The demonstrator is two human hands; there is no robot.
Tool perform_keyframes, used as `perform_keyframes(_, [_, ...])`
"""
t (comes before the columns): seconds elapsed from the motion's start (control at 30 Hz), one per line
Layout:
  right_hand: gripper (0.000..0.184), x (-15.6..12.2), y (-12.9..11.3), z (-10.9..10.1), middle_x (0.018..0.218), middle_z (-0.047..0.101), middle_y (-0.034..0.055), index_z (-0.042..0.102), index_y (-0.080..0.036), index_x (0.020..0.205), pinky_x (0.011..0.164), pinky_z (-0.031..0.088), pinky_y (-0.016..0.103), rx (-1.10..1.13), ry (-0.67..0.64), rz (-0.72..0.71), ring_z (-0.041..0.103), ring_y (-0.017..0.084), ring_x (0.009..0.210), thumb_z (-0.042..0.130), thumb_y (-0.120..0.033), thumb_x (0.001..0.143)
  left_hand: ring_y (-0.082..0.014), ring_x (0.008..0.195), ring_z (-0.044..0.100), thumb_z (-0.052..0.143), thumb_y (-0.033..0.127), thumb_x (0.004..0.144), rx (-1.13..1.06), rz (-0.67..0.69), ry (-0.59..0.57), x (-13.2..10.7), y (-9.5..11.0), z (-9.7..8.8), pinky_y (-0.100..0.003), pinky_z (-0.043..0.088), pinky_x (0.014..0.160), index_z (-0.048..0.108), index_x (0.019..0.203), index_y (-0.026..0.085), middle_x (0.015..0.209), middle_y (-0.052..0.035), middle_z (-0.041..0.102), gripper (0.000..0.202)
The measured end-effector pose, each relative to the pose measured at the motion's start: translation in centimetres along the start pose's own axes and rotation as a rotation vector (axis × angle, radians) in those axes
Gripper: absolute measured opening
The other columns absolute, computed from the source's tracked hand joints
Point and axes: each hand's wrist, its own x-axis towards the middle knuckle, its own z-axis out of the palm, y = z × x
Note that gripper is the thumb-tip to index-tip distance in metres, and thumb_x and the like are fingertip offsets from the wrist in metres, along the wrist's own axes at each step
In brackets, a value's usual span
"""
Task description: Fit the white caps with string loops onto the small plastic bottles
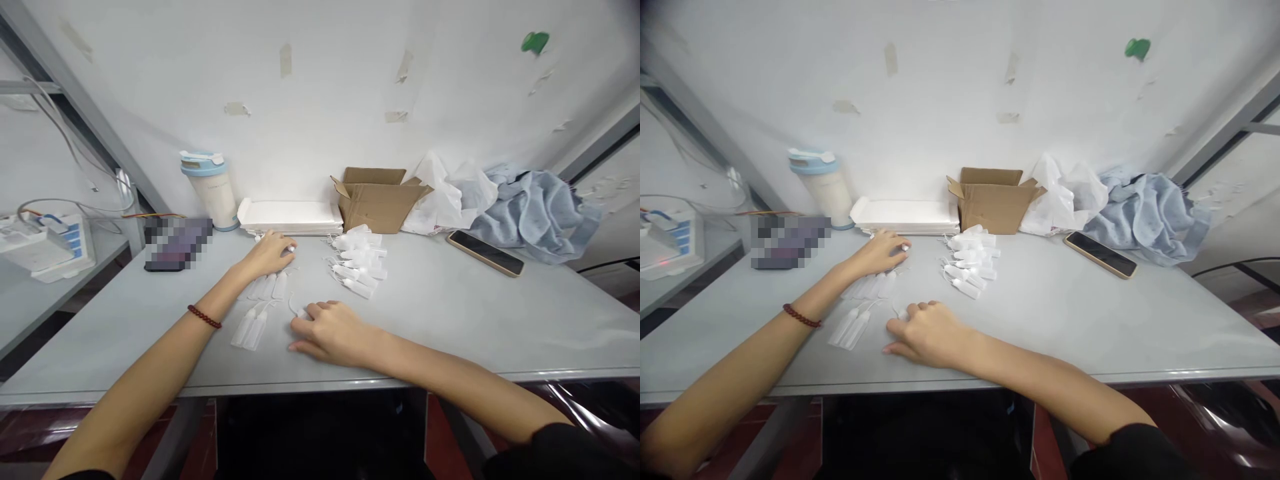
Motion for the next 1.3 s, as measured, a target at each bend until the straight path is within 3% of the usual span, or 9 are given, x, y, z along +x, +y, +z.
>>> perform_keyframes(0.17, [0.024, 0.1, 0.8, -0.9, 0.080, 0.062, 0.0068, 0.058, -0.020, 0.101, 0.053, 0.023, 0.027, 0.014, -0.043, 0.091, 0.056, 0.015, 0.060, 0.041, -0.036, 0.095, -0.0292, 0.094, 0.053, 0.052, 0.036, 0.084, -0.012, -0.007, -0.031, 0.1, 0.2, -0.4, -0.040, 0.041, 0.086, 0.068, 0.100, 0.015, 0.091, -0.0108, 0.066, 0.031])
perform_keyframes(0.43, [0.020, 0.9, 3.3, -0.2, 0.086, 0.063, 0.0078, 0.053, -0.017, 0.101, 0.054, 0.023, 0.025, 0.163, 0.133, 0.363, 0.051, 0.015, 0.063, 0.037, -0.025, 0.094, -0.0300, 0.091, 0.058, 0.050, 0.029, 0.082, -0.025, -0.041, -0.001, 0.0, 0.4, -0.6, -0.039, 0.044, 0.079, 0.070, 0.084, 0.013, 0.085, -0.0130, 0.068, 0.025])
perform_keyframes(0.5, [0.016, 1.0, 3.8, 0.2, 0.085, 0.062, 0.0070, 0.050, -0.018, 0.098, 0.054, 0.024, 0.025, 0.234, 0.195, 0.386, 0.050, 0.015, 0.063, 0.037, -0.026, 0.094, -0.0278, 0.087, 0.060, 0.052, 0.031, 0.080, -0.151, -0.099, 0.036, -0.2, 0.9, -0.9, -0.038, 0.045, 0.078, 0.070, 0.081, 0.014, 0.083, -0.0109, 0.069, 0.024])
perform_keyframes(0.67, [0.006, 1.2, 5.0, 1.0, 0.080, 0.058, 0.0038, 0.040, -0.021, 0.087, 0.056, 0.029, 0.025, 0.403, 0.378, 0.397, 0.047, 0.014, 0.060, 0.040, -0.025, 0.091, -0.0203, 0.078, 0.062, 0.061, 0.039, 0.073, -0.724, -0.364, 0.140, -0.9, 2.9, -2.3, -0.030, 0.046, 0.070, 0.070, 0.082, 0.015, 0.087, -0.0068, 0.072, 0.027])
perform_keyframes(0.87, [0.013, 1.6, 5.7, 1.3, 0.071, 0.051, -0.0003, 0.032, -0.023, 0.079, 0.058, 0.036, 0.026, 0.621, 0.563, 0.414, 0.048, 0.014, 0.060, 0.040, -0.026, 0.089, -0.0186, 0.085, 0.062, 0.063, 0.039, 0.074, -1.103, -0.489, 0.127, -1.8, 4.5, -3.1, -0.028, 0.045, 0.070, 0.070, 0.080, 0.017, 0.091, -0.0075, 0.072, 0.024])
perform_keyframes(1.03, [0.016, 1.7, 5.7, 1.1, 0.066, 0.053, -0.0020, 0.032, -0.024, 0.079, 0.060, 0.043, 0.030, 0.830, 0.604, 0.479, 0.056, 0.016, 0.061, 0.043, -0.028, 0.089, -0.0195, 0.086, 0.062, 0.065, 0.038, 0.075, -1.169, -0.488, 0.117, -2.1, 6.1, -3.3, -0.029, 0.044, 0.072, 0.070, 0.080, 0.017, 0.090, -0.0083, 0.072, 0.023])
perform_keyframes(1.2, [0.019, 2.0, 5.3, 1.4, 0.078, 0.059, 0.0004, 0.032, -0.023, 0.076, 0.061, 0.050, 0.032, 1.180, 0.541, 0.479, 0.063, 0.015, 0.064, 0.047, -0.027, 0.088, -0.0214, 0.093, 0.062, 0.063, 0.036, 0.076, -1.127, -0.475, 0.133, -2.3, 7.6, -3.3, -0.031, 0.045, 0.076, 0.070, 0.089, 0.018, 0.097, -0.0077, 0.072, 0.023])
perform_keyframes(1.3, [0.020, 2.1, 5.0, 1.7, 0.077, 0.059, -0.0001, 0.033, -0.023, 0.075, 0.062, 0.051, 0.031, 1.236, 0.527, 0.470, 0.064, 0.014, 0.065, 0.048, -0.027, 0.087, -0.0226, 0.096, 0.061, 0.062, 0.037, 0.077, -1.085, -0.458, 0.118, -2.4, 8.1, -3.2, -0.033, 0.045, 0.078, 0.070, 0.091, 0.017, 0.098, -0.0085, 0.071, 0.025])
